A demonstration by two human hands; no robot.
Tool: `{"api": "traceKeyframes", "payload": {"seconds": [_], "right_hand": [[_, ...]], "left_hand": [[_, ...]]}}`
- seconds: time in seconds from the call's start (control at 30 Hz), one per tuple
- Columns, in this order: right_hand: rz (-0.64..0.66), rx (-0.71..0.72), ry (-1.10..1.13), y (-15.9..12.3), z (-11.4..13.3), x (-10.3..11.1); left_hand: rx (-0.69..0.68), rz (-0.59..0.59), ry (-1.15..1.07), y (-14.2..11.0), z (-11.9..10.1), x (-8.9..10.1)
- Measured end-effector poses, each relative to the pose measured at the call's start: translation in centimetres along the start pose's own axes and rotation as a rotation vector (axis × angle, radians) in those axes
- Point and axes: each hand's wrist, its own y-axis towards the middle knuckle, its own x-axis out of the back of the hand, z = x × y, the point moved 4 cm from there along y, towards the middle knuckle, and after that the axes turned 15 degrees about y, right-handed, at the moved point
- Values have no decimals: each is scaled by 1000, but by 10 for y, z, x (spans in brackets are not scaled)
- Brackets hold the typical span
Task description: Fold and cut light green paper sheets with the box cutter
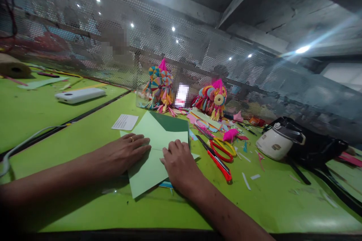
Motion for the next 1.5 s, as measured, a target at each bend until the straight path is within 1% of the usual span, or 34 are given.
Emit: {"api": "traceKeyframes", "payload": {"seconds": [0.07, 0.2, 0.33, 0.47, 0.57, 0.67, 0.8, 0.87, 1.0, 1.1, 1.23, 1.3, 1.4, 1.5], "right_hand": [[0, 7, 21, 0, 0, -1], [33, 40, 38, 3, 1, -2], [94, 48, -17, 6, 5, 1], [131, 33, -87, 6, 10, 4], [139, 2, -124, 4, 11, 4], [123, -50, -149, -2, 9, 3], [100, -119, -164, -13, 1, 2], [73, -160, -168, -20, -5, 2], [31, -227, -168, -31, -13, 1], [-5, -271, -149, -36, -14, 0], [-38, -307, -96, -38, -13, 2], [-45, -313, -85, -39, -13, 2], [-54, -317, -74, -41, -13, 4], [-61, -319, -53, -41, -12, 4]], "left_hand": [[-22, 11, 26, 1, -1, 1], [-15, -2, 78, 3, -1, -1], [-21, 6, 121, 3, -2, -3], [-4, 49, 147, 3, -3, -1], [-1, 77, 151, 2, -4, 1], [7, 80, 151, 0, -4, 3], [21, 84, 156, -9, 4, 4], [52, 60, 143, -18, 12, 2], [168, 5, 85, -38, 27, 1], [217, 4, 72, -48, 31, 4], [279, -23, 63, -51, 31, 13], [360, -76, 59, -50, 35, 19], [476, -189, 17, -50, 43, 26], [495, -251, -64, -50, 42, 25]]}}
